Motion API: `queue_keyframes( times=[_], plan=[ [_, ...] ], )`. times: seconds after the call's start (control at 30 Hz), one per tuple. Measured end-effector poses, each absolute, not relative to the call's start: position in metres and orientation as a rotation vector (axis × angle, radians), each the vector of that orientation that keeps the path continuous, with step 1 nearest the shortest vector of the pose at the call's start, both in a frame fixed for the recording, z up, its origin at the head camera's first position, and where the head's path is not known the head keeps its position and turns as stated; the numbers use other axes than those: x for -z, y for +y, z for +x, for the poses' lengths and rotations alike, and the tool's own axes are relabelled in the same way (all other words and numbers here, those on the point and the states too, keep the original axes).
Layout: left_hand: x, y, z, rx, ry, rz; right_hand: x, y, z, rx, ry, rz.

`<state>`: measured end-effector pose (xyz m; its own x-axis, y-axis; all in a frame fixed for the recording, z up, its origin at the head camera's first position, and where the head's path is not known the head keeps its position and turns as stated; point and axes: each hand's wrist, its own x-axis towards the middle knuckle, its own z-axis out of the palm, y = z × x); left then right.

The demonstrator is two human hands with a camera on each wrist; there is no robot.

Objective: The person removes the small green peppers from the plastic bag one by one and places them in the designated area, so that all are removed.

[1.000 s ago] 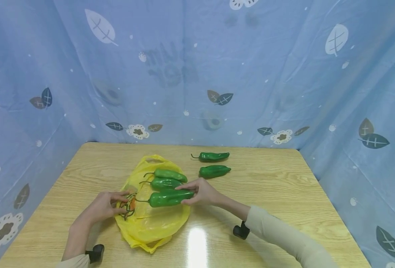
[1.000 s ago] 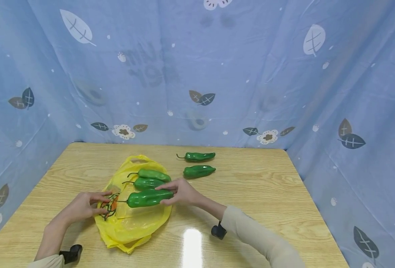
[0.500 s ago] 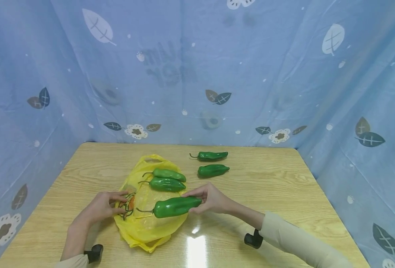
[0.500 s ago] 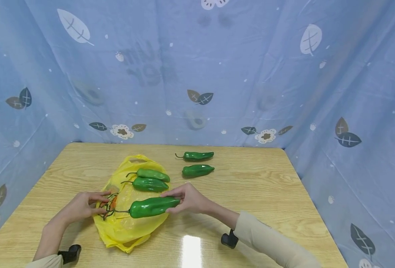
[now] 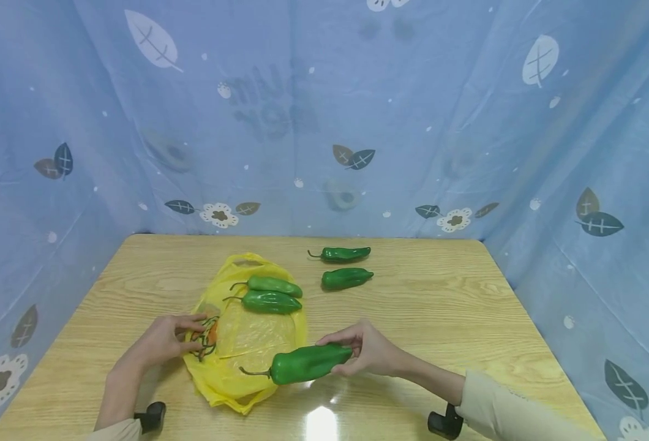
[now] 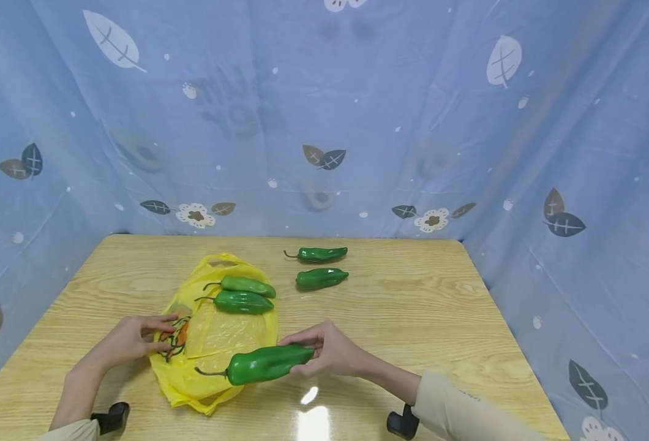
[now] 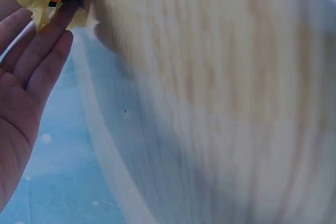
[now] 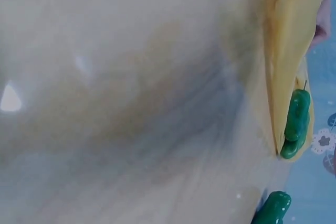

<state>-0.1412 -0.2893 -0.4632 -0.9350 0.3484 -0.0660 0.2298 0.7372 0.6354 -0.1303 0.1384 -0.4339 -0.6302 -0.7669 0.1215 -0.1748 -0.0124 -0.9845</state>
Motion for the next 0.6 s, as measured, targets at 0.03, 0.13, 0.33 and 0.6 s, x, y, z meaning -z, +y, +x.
queue_keyframes(
  times=[0.03,0.13,0.33,0.6],
  plan=[
    [0.463,-0.289,-0.141,-0.972,2.76,0.464,0.435,0.14,-0.128,1.694,1.795,-0.975],
    [0.463,-0.29,-0.141,-0.969,2.765,0.47,0.437,0.144,-0.121,1.713,1.767,-0.953],
    [0.463,-0.29,-0.14,-0.96,2.765,0.475,0.438,0.157,-0.111,1.772,1.717,-0.957],
    [0.463,-0.289,-0.14,-0.972,2.759,0.469,0.439,0.184,-0.107,1.788,1.737,-0.964]
  ],
)
